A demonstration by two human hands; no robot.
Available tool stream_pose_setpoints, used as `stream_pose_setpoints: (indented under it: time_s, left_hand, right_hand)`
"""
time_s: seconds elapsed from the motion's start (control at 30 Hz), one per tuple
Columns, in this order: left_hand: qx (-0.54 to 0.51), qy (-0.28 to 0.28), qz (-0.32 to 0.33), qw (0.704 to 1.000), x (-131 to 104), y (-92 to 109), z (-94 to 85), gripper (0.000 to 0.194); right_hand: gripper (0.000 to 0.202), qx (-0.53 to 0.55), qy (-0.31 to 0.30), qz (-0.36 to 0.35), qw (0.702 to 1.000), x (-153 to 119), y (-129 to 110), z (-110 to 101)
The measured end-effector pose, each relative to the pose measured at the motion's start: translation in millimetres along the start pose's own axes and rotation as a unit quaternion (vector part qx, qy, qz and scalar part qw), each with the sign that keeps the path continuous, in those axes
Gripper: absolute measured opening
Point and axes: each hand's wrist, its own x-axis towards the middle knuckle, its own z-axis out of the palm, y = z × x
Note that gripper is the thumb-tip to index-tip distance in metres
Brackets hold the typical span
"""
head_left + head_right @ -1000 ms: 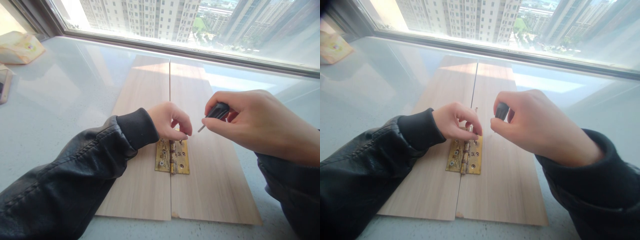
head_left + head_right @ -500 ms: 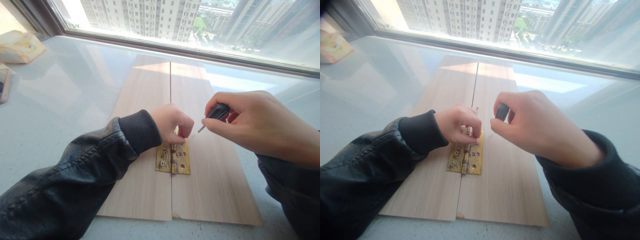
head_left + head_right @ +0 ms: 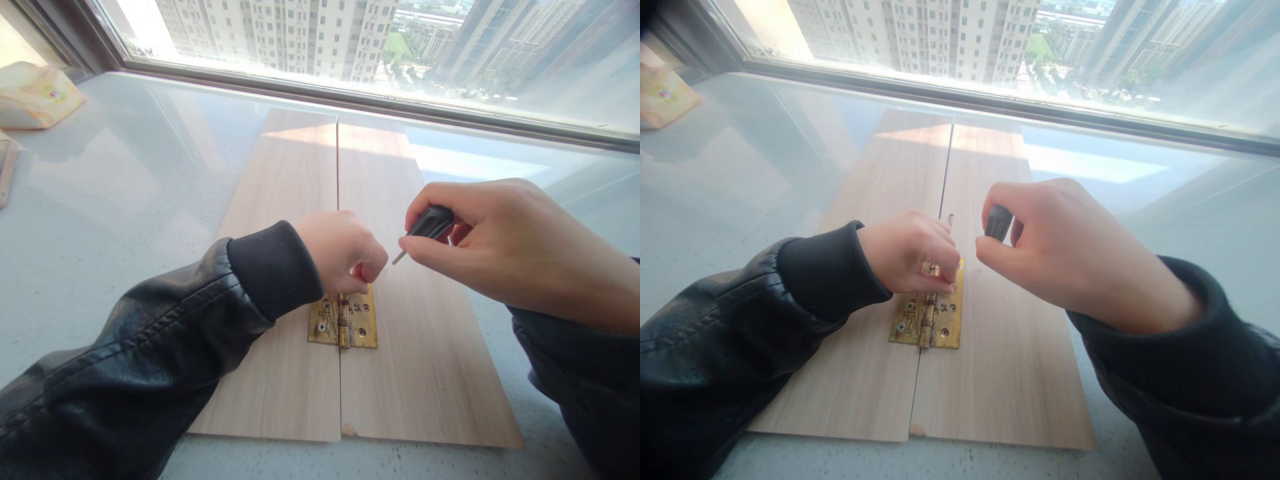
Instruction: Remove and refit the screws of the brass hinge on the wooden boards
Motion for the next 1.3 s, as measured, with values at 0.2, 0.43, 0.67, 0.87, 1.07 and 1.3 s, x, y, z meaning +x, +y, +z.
stream_pose_setpoints:
  time_s: [0.2, 0.43, 0.67, 0.87, 1.07, 1.3]
  left_hand:
    - [-0.038, 0.008, 0.024, 0.999, -1.3, 0.3, 1.4, 0.016]
    - [0.011, 0.012, 0.018, 1.000, 0.2, 2.0, 4.7, 0.019]
    - [0.034, 0.005, 0.028, 0.999, 2.7, 5.3, 4.7, 0.023]
    - [0.062, 0.005, 0.028, 0.998, 4.4, 8.9, 6.2, 0.021]
    - [0.069, 0.010, 0.044, 0.997, 5.1, 10.0, 8.8, 0.022]
    - [0.053, 0.022, 0.046, 0.997, 4.4, 9.1, 11.0, 0.023]
  right_hand:
    - [0.011, -0.003, 0.004, -0.002, 1.000, -0.3, -1.3, -1.2]
    - [0.010, -0.003, 0.003, 0.002, 1.000, 1.7, -3.9, -2.2]
    - [0.013, -0.008, 0.004, -0.003, 1.000, 1.6, -2.4, -2.5]
    - [0.010, -0.002, -0.003, 0.006, 1.000, 1.9, -2.2, -2.8]
    - [0.011, -0.002, -0.003, 0.004, 1.000, 1.5, -1.4, -0.6]
    - [0.013, -0.009, 0.005, -0.001, 1.000, -1.4, -0.9, -2.1]
